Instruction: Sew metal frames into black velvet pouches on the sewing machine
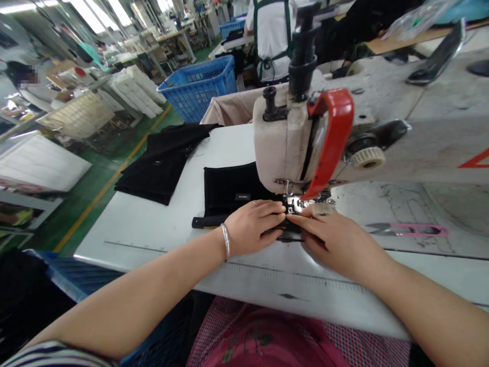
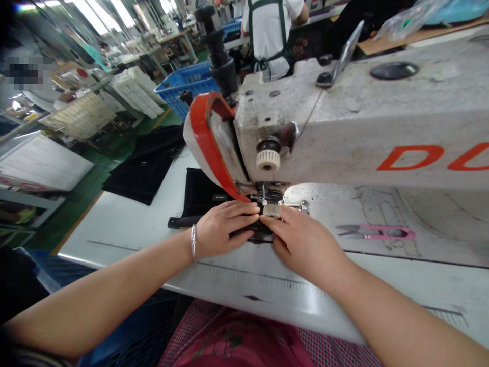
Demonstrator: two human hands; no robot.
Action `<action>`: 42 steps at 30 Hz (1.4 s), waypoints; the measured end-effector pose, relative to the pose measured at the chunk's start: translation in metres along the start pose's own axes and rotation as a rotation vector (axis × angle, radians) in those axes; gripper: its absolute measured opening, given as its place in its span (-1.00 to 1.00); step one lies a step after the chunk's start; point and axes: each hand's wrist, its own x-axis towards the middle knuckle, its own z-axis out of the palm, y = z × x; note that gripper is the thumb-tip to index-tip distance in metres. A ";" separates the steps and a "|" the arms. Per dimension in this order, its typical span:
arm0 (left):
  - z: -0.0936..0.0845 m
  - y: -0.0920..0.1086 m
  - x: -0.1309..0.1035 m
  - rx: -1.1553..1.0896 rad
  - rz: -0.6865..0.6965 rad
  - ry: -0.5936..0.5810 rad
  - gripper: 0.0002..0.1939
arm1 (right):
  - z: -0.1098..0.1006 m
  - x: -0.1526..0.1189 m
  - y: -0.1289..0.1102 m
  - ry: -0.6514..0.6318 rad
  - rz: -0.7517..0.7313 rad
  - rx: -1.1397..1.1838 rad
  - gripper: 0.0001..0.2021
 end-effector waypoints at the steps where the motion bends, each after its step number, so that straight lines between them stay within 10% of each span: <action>1: 0.001 -0.003 0.002 0.005 0.006 0.009 -0.74 | 0.001 0.001 0.000 -0.005 0.012 -0.008 -0.59; 13: -0.004 -0.023 0.000 -0.040 0.003 0.080 -0.82 | -0.007 0.002 0.011 0.254 0.104 -0.071 -0.85; 25: 0.010 0.007 0.003 -0.153 -0.193 0.193 -0.90 | 0.002 0.001 0.000 0.124 -0.031 0.057 -0.83; 42: 0.018 -0.009 0.018 -0.129 -0.249 0.270 -0.89 | 0.011 0.010 0.010 0.163 -0.009 -0.064 -0.85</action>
